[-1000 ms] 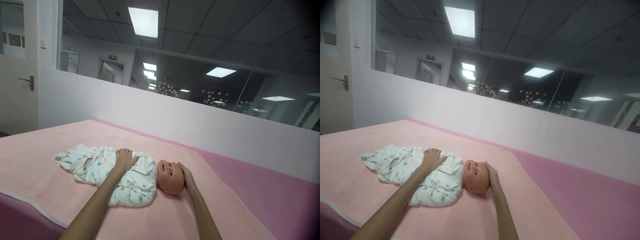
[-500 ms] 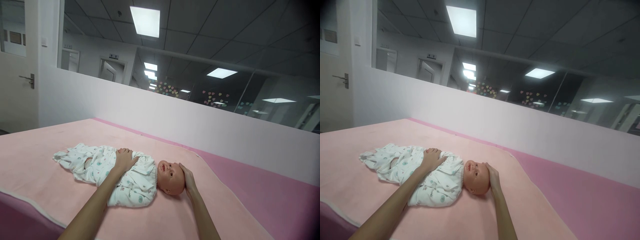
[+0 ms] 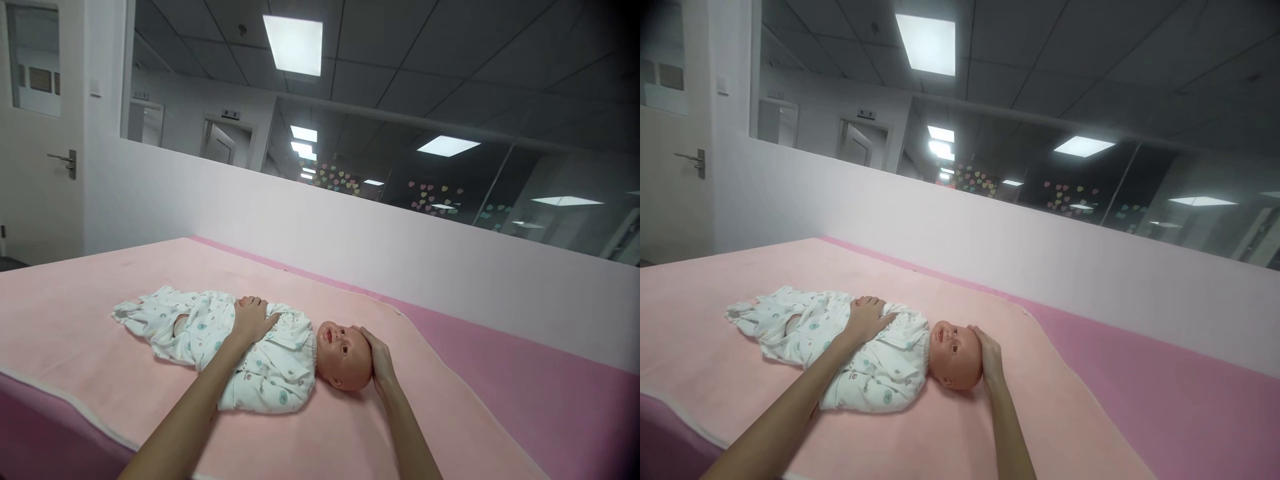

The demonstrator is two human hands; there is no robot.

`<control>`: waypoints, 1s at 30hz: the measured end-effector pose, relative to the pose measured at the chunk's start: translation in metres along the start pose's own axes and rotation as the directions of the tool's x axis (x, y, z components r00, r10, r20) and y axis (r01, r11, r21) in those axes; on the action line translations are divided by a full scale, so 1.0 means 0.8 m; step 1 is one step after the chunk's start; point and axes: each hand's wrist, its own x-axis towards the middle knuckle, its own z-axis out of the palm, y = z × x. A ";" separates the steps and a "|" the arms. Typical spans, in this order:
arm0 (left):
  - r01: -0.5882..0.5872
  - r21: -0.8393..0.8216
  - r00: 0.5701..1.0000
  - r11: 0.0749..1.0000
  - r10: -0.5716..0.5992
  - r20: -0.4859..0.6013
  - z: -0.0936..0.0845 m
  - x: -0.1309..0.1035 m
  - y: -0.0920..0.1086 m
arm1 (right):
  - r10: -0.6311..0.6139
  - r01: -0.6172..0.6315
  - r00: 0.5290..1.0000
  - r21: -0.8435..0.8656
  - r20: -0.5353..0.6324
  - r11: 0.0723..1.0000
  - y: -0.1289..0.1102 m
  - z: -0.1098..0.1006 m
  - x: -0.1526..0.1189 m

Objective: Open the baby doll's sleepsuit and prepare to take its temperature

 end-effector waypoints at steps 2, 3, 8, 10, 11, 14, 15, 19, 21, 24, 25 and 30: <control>0.003 0.009 1.000 1.000 -0.003 -0.004 0.001 0.001 -0.001 | 0.004 -0.005 1.000 0.010 0.014 1.000 0.002 0.000 0.002; 0.005 0.012 1.000 1.000 -0.005 -0.002 0.001 0.001 -0.001 | 0.012 -0.012 0.999 0.013 0.033 1.000 0.002 0.000 0.002; -0.009 0.013 1.000 1.000 0.009 -0.017 0.004 0.003 -0.004 | -0.016 0.016 1.000 -0.007 -0.002 1.000 0.000 0.002 0.000; -0.011 0.015 1.000 1.000 0.011 -0.018 0.005 0.003 -0.005 | -0.004 0.004 1.000 -0.005 0.030 1.000 0.000 0.002 0.000; -0.010 0.016 1.000 1.000 0.011 -0.015 0.005 0.003 -0.005 | -0.005 0.005 0.999 0.001 0.037 1.000 0.001 0.002 0.000; -0.010 0.014 1.000 1.000 0.010 -0.010 0.006 0.003 -0.005 | -0.015 0.015 0.999 0.013 0.034 1.000 0.002 0.002 0.001; -0.010 0.016 1.000 1.000 0.011 -0.013 0.006 0.003 -0.006 | -0.004 0.004 0.999 0.015 0.051 1.000 0.002 0.003 0.000; -0.012 0.016 1.000 1.000 0.012 -0.015 0.004 0.003 -0.005 | 0.037 -0.038 0.998 0.014 0.042 0.999 -0.003 0.005 -0.005; -0.010 0.015 1.000 1.000 0.010 -0.009 0.003 0.003 -0.005 | 0.043 -0.043 0.999 -0.003 0.021 0.999 -0.005 0.006 -0.008; -0.002 0.018 1.000 1.000 0.002 0.002 0.004 0.003 -0.006 | 0.032 -0.032 0.999 -0.015 0.037 0.999 -0.004 0.007 -0.009; 0.000 0.016 1.000 1.000 0.000 0.006 0.004 0.003 -0.006 | 0.022 -0.022 0.999 -0.014 0.034 1.000 -0.003 0.006 -0.008; -0.009 0.010 1.000 1.000 0.010 -0.017 0.007 0.004 -0.008 | -0.082 0.078 0.996 -0.124 -0.024 0.989 -0.001 -0.006 0.002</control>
